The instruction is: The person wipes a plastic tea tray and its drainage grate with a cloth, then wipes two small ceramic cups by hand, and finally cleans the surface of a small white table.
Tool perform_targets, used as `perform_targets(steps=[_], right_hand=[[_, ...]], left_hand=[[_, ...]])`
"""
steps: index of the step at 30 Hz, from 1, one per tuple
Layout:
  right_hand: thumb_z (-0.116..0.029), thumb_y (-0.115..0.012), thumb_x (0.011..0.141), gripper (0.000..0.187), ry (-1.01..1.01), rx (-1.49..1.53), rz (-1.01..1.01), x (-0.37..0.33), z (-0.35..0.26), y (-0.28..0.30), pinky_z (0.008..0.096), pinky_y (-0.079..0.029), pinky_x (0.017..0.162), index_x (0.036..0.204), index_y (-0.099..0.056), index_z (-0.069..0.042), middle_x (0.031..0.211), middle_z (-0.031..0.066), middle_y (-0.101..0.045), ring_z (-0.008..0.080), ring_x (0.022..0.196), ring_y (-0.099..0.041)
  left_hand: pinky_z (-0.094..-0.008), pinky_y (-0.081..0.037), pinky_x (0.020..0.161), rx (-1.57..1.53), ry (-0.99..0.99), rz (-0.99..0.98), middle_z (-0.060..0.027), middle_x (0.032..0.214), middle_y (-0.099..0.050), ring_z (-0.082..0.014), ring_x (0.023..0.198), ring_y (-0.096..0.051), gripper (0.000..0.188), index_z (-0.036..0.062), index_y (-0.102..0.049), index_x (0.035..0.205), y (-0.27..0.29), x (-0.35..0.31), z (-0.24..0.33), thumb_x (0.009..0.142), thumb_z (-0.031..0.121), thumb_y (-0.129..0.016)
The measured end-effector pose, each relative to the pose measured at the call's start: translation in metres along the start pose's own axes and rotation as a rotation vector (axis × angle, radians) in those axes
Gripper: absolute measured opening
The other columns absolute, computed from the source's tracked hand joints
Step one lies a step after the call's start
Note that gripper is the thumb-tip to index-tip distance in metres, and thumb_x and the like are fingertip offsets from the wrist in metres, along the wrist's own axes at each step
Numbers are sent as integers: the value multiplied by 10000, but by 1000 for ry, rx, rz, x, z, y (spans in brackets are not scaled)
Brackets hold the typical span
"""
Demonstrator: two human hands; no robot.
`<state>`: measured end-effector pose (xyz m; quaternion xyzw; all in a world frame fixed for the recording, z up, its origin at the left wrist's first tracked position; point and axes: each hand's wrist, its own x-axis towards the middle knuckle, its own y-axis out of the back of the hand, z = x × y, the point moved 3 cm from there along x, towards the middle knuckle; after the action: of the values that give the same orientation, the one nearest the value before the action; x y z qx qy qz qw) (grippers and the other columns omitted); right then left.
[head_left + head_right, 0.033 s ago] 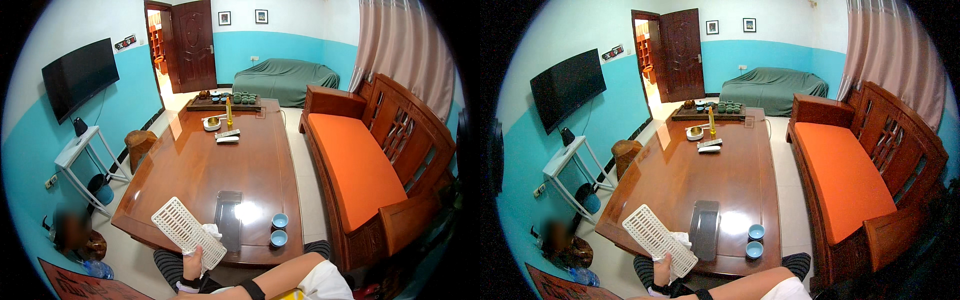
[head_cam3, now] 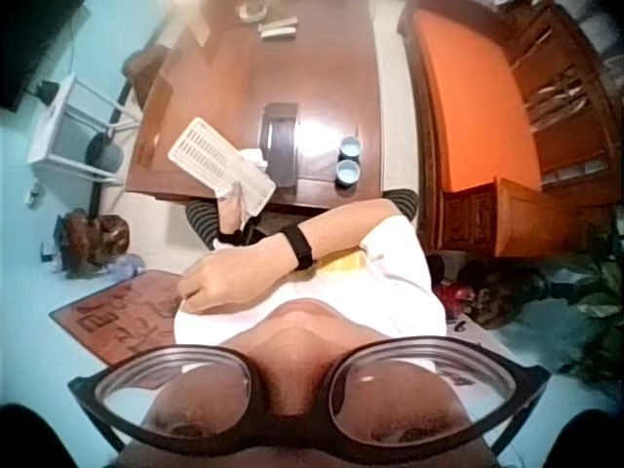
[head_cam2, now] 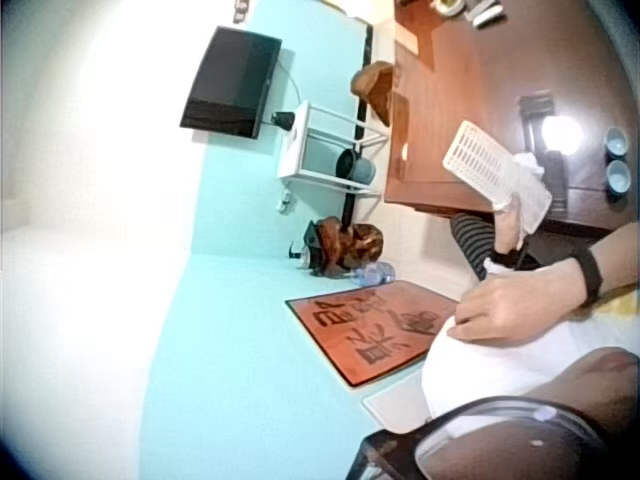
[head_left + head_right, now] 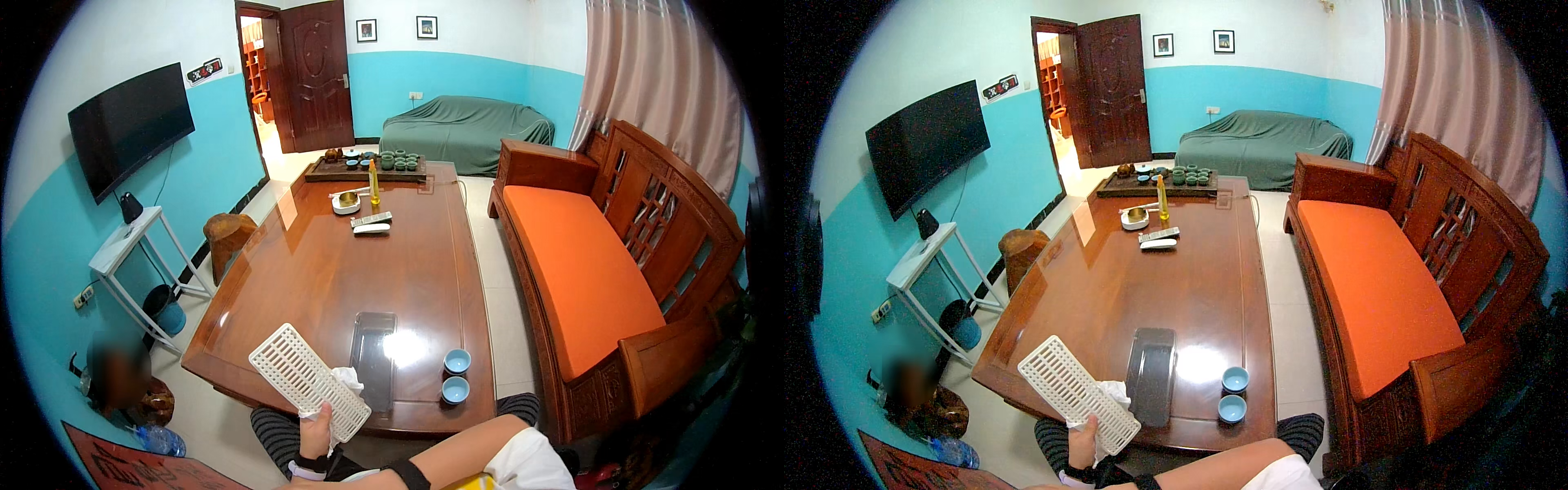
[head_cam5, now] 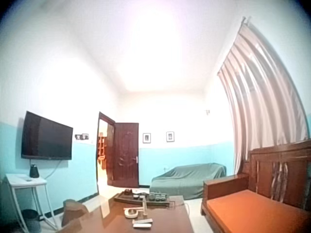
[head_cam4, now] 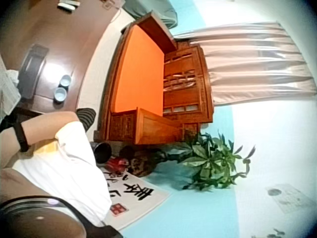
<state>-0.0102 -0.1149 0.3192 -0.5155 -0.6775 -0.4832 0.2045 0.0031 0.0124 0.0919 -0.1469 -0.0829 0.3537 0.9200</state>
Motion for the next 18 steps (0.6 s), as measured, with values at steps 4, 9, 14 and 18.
perform_targets(steps=[4, 9, 14, 18], right_hand=[[-92, -599, 790, 129, -38, 165, 67, 10, 6, -1, 412, -454, 639, 777, -554, 29, 753, 152, -529, 332, 722, -557], [-85, -589, 776, 153, 10, 96, 85, 9, 8, -2, 415, -436, 620, 703, -500, 15, 725, 157, -502, 335, 694, -530], [-105, -563, 804, 199, 50, 70, 133, 0, 4, -7, 415, -417, 604, 678, -465, 13, 699, 158, -474, 335, 669, -502], [-113, -546, 832, 228, 195, 206, 77, -5, -10, -7, 420, -406, 604, 676, -443, 18, 692, 155, -465, 338, 661, -494]], left_hand=[[-335, -404, 967, -49, 104, 24, -105, 1249, -522, -204, 1097, -519, 381, -24, -414, 1312, 3, -5, 5, 948, 55, -495], [-335, -405, 968, -75, 98, 40, -107, 1246, -525, -208, 1090, -526, 383, -24, -413, 1313, 7, -4, -7, 944, 43, -491], [-331, -423, 954, -88, 193, 29, -95, 1229, -544, -198, 1075, -542, 386, -17, -419, 1314, 4, -6, -4, 940, 40, -496], [-338, -438, 944, -109, 238, -61, -92, 1200, -575, -200, 1080, -556, 383, -16, -444, 1293, 10, -3, 7, 921, 38, -516]])
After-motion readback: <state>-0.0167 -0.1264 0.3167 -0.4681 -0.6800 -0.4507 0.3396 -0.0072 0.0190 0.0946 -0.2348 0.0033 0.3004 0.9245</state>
